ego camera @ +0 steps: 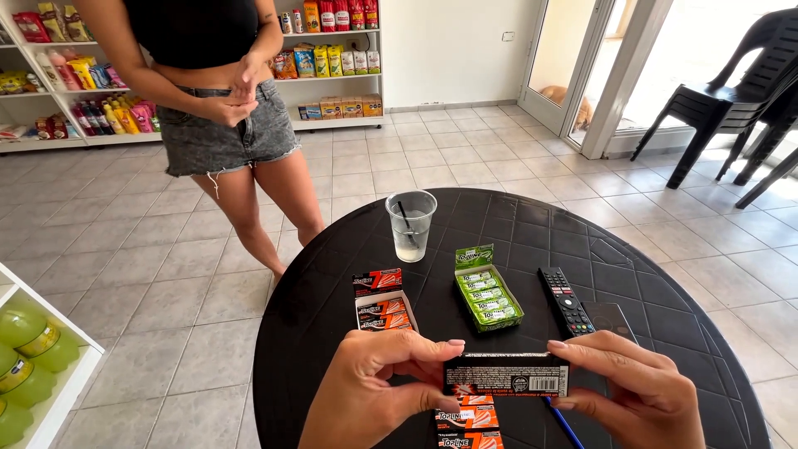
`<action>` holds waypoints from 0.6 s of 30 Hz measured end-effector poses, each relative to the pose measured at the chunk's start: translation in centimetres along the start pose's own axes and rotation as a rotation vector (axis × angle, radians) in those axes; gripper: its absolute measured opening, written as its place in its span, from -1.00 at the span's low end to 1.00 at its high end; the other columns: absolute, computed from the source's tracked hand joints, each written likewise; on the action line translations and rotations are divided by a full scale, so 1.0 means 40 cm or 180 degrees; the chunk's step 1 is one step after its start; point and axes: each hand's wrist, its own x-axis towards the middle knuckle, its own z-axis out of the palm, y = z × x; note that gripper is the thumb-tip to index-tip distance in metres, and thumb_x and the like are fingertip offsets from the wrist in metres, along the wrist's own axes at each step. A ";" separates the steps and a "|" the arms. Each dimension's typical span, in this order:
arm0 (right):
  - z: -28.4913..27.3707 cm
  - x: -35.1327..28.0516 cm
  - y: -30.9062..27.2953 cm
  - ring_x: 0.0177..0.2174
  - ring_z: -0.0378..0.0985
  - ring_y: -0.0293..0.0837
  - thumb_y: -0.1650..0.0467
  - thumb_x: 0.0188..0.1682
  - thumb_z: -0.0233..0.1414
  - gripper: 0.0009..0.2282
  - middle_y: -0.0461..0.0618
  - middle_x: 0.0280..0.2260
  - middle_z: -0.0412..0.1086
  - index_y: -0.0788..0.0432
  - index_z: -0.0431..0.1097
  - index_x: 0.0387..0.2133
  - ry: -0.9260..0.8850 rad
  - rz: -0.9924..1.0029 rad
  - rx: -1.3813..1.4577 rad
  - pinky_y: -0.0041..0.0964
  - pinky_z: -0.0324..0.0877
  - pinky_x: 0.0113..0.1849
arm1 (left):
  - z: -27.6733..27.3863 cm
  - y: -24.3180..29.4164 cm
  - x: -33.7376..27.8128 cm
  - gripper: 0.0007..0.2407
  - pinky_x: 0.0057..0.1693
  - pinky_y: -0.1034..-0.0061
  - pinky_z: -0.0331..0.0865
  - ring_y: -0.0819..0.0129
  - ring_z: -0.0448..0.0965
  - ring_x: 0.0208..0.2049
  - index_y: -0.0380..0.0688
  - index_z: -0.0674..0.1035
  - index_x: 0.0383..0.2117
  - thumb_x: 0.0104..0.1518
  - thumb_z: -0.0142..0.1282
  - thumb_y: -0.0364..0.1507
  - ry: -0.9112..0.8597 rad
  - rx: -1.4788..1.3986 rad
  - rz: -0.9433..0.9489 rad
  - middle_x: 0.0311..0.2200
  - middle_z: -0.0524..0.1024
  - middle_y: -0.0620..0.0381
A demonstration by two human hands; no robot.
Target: Inspecting the labels on small product boxes and arranging them neatly on a table in a grocery store.
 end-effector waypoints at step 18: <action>0.001 -0.002 0.009 -0.35 0.64 -0.16 0.40 -0.34 0.34 -0.58 0.09 -0.30 0.61 0.28 0.57 -0.15 -0.0019 -0.0026 0.0054 -0.43 0.52 -0.33 | 0.001 -0.003 0.003 -0.66 -0.15 0.58 0.76 0.38 0.77 -0.38 -0.19 0.71 -0.19 -0.16 0.45 -0.66 0.0004 -0.0032 -0.0005 -0.42 0.71 0.00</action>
